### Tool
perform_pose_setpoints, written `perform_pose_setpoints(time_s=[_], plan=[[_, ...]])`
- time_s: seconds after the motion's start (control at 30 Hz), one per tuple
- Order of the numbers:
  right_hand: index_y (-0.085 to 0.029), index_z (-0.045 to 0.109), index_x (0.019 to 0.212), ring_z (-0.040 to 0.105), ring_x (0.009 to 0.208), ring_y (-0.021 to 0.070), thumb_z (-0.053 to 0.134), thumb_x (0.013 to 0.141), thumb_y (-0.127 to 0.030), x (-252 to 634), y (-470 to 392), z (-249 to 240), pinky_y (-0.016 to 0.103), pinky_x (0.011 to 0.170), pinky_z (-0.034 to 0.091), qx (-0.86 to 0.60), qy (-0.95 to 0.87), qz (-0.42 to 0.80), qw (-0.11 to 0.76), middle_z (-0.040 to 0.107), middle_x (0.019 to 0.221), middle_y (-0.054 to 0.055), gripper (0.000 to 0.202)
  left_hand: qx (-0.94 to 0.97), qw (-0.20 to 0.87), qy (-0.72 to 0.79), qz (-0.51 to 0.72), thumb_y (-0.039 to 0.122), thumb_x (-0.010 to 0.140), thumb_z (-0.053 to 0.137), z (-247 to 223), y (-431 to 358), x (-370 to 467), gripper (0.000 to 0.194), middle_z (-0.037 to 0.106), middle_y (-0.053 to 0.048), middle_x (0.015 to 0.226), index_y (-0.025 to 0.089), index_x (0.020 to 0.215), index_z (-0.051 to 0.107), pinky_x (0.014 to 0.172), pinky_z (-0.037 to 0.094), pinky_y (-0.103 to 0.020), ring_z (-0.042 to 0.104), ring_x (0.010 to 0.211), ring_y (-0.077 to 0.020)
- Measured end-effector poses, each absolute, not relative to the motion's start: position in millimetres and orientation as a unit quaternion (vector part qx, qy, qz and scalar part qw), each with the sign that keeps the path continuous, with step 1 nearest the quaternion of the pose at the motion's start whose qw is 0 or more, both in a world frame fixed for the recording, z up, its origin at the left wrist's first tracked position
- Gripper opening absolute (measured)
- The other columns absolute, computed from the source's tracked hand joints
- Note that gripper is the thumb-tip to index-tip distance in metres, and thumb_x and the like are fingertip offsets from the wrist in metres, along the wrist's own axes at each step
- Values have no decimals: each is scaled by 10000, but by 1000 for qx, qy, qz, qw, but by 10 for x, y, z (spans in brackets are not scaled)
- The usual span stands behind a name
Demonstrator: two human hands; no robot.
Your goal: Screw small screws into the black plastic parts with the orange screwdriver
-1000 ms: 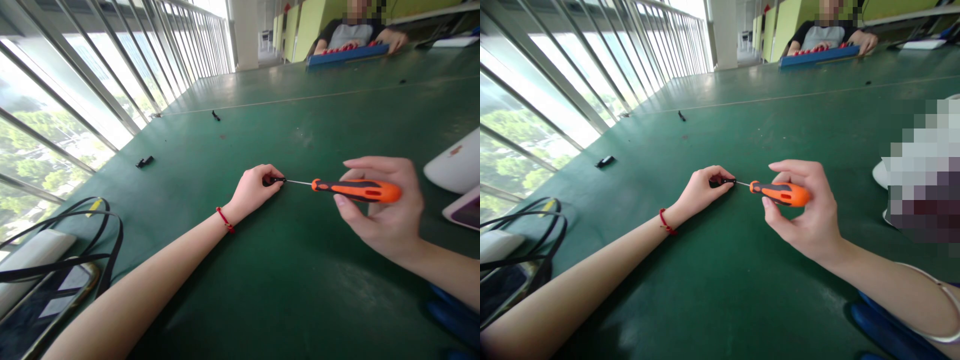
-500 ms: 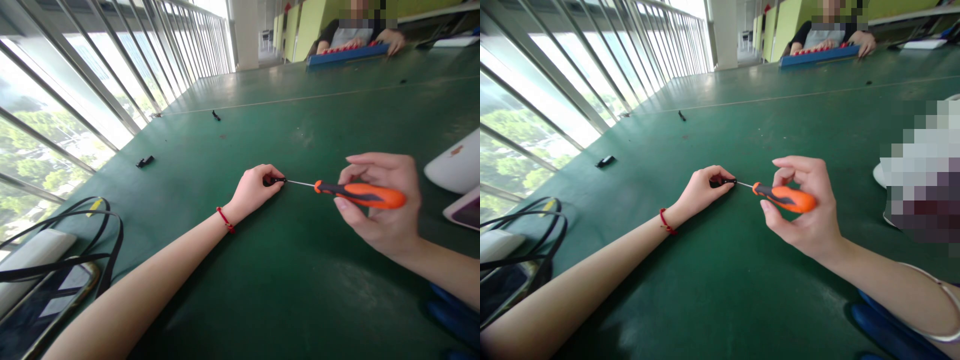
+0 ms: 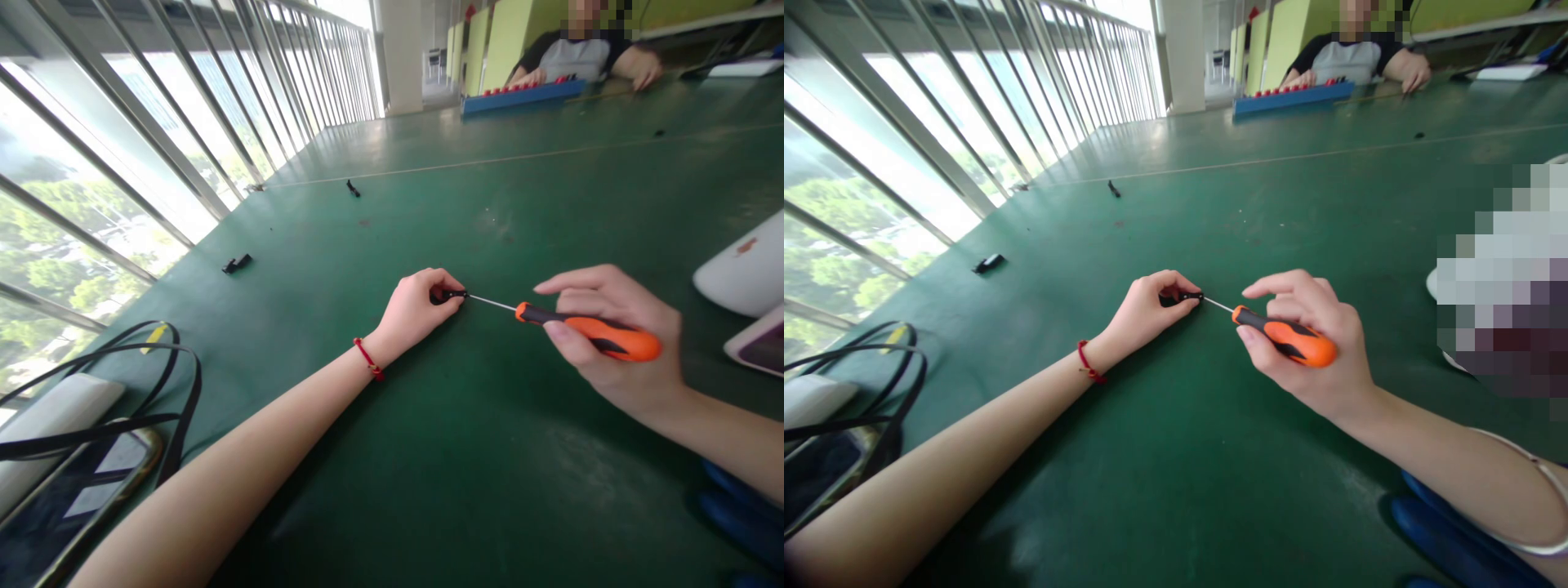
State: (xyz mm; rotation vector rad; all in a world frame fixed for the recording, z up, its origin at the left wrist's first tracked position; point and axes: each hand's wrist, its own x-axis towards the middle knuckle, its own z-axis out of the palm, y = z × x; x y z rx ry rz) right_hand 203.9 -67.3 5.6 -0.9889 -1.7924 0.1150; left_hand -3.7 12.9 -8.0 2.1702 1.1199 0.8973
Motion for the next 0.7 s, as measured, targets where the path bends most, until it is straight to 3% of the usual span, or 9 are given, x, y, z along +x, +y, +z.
perform_pose_setpoints(time_s=[0.1,0.23,0.3,0.4,0.47,0.57,0.63,0.7], plan=[[-275,610,922,566,565,139,658,771,-217,2029,-689,64,352,622,460,-425,-739,30,522,593,661,-33,168,804,269,414,332,198,797,620,-79,129,-39,133,721,-37,899,148,891,700,752,513,-256,632,788,-129],[-284,565,1128,608,710,152,700,694,-157,2032,-672,58,334,629,500,-377,-719,44,583,574,903,11,472,803,267,420,329,198,796,621,-77,131,-38,133,721,-38,896,148,889,702,745,511,-257,630,783,-131],[-277,574,1096,583,633,137,689,715,-171,2036,-669,68,324,584,476,-378,-740,51,554,571,821,-6,412,802,267,421,329,200,795,623,-77,133,-37,133,721,-39,897,144,886,703,746,512,-255,629,784,-130],[-262,608,926,544,521,119,638,789,-209,2032,-676,79,329,592,455,-408,-765,26,498,556,620,-41,150,802,270,418,330,205,794,626,-81,137,-36,143,721,-41,904,136,892,705,751,512,-250,630,790,-128],[-259,614,945,554,540,116,650,777,-203,2024,-672,67,325,612,474,-408,-750,18,520,580,667,-35,181,802,269,419,330,205,794,627,-83,136,-34,143,721,-39,899,135,891,706,749,511,-250,630,787,-128],[-252,591,1081,614,699,141,702,708,-182,2016,-653,44,314,659,518,-386,-715,26,583,600,872,6,395,802,265,424,327,196,795,623,-80,128,-27,133,720,-33,889,143,885,705,746,509,-252,630,781,-128],[-250,577,1105,607,668,131,689,726,-190,2019,-649,45,294,621,504,-393,-723,51,565,590,805,-12,399,801,262,427,328,195,800,617,-73,120,-24,132,716,-29,888,148,888,703,747,507,-250,630,785,-128],[-250,599,1018,572,551,109,653,775,-203,2027,-659,60,281,565,459,-413,-747,63,518,572,649,-48,254,801,253,431,330,204,811,608,-63,113,-23,136,708,-30,889,153,894,702,744,503,-249,627,791,-129]])
